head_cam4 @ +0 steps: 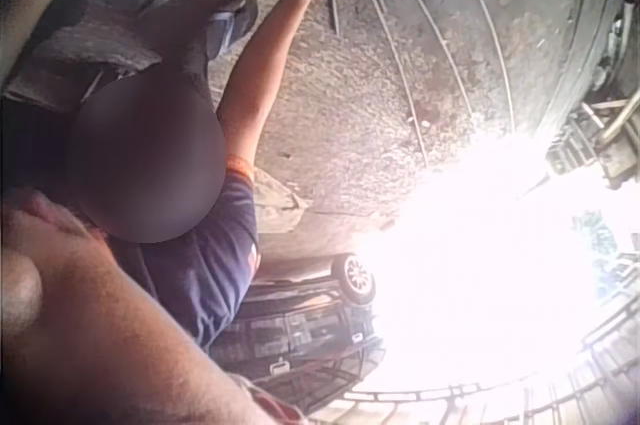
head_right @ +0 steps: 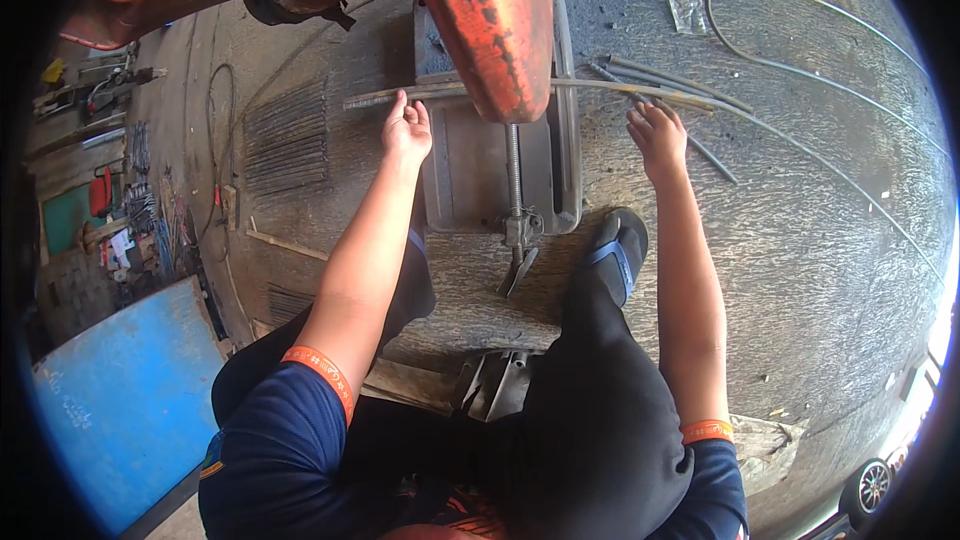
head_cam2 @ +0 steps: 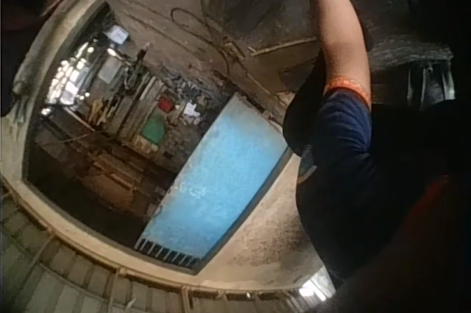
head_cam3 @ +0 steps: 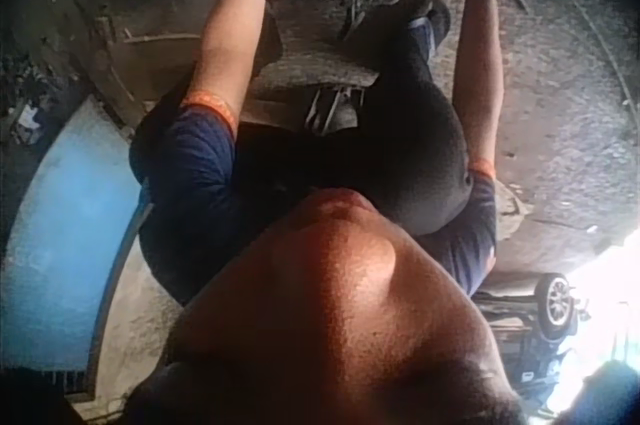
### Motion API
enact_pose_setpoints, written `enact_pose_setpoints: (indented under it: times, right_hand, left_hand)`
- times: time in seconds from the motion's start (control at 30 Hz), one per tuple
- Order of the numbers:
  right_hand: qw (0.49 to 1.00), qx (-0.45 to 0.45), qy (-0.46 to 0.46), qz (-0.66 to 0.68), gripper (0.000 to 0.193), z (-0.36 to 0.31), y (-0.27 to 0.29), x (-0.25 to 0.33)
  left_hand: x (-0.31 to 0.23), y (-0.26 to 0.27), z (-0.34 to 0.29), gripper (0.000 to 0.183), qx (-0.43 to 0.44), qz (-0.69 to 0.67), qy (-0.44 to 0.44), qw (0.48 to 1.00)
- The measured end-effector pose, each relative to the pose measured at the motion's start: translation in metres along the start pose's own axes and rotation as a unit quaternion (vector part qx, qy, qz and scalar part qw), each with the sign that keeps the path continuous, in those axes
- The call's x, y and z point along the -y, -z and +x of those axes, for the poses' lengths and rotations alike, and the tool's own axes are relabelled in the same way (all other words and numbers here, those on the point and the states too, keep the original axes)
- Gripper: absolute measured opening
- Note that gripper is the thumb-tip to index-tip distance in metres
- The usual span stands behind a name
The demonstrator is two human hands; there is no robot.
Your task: Cutting a thin metal rod using a circular saw cutting machine.
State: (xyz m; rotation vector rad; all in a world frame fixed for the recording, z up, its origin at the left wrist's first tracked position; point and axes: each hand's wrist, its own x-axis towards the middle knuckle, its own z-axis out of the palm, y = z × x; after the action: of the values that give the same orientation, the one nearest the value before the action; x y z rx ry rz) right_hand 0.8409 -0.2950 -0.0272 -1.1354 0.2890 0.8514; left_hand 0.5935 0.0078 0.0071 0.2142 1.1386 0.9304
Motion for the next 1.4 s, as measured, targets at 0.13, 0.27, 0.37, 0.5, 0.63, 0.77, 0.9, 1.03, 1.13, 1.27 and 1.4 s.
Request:
enact_pose_setpoints:
  times: [0.13, 0.27, 0.37, 0.5, 0.63, 0.77, 0.9, 1.03, 1.13, 1.27, 1.4]
  right_hand:
    - [1.0, -0.018, -0.013, 0.009, 0.043, -0.003, -0.008, -0.001]
    - [1.0, -0.019, -0.008, 0.019, 0.041, 0.004, -0.014, 0.003]
    - [0.999, -0.012, -0.022, 0.03, 0.037, 0.013, -0.02, 0.005]
    - [0.998, -0.031, -0.04, 0.029, 0.036, 0.021, -0.023, 0.001]
    - [0.998, -0.035, -0.003, 0.056, 0.04, 0.031, -0.011, -0.004]
    - [0.988, -0.068, 0.091, 0.102, 0.042, 0.055, 0.012, -0.003]
    - [0.99, -0.045, 0.122, -0.052, 0.04, 0.07, 0.025, 0.002]
    - [0.993, -0.023, 0.025, 0.116, 0.039, 0.06, 0.015, 0.01]
    - [0.992, -0.085, 0.054, 0.081, 0.043, 0.051, 0.001, 0.011]
    - [0.986, -0.097, 0.075, 0.11, 0.04, 0.047, -0.006, 0.009]
    - [0.993, -0.086, 0.046, 0.071, 0.032, 0.047, -0.007, 0.008]
  left_hand:
    - [0.001, 0.002, 0.003, 0.013, 0.01, 0.011, -0.005, 1.0]
    - [0.002, 0.001, 0.004, 0.013, -0.002, 0.021, -0.005, 1.0]
    - [0.002, 0.001, 0.004, 0.011, -0.001, 0.02, -0.011, 1.0]
    - [0.002, 0.002, 0.005, 0.012, 0.002, 0.009, -0.008, 1.0]
    - [0.002, 0.003, 0.005, 0.011, 0.009, 0.002, -0.001, 1.0]
    - [0.002, 0.005, 0.004, 0.011, 0.009, -0.007, -0.001, 1.0]
    - [0.002, 0.003, 0.005, 0.011, 0.007, -0.005, 0.005, 1.0]
    - [0.003, 0.002, 0.008, 0.009, -0.011, -0.001, 0.0, 1.0]
    - [0.004, 0.003, 0.011, 0.008, -0.019, 0.003, -0.001, 1.0]
    - [0.003, 0.002, 0.013, 0.006, -0.035, 0.0, 0.0, 0.999]
    - [0.0, -0.001, 0.013, 0.012, -0.033, -0.017, 0.016, 0.999]
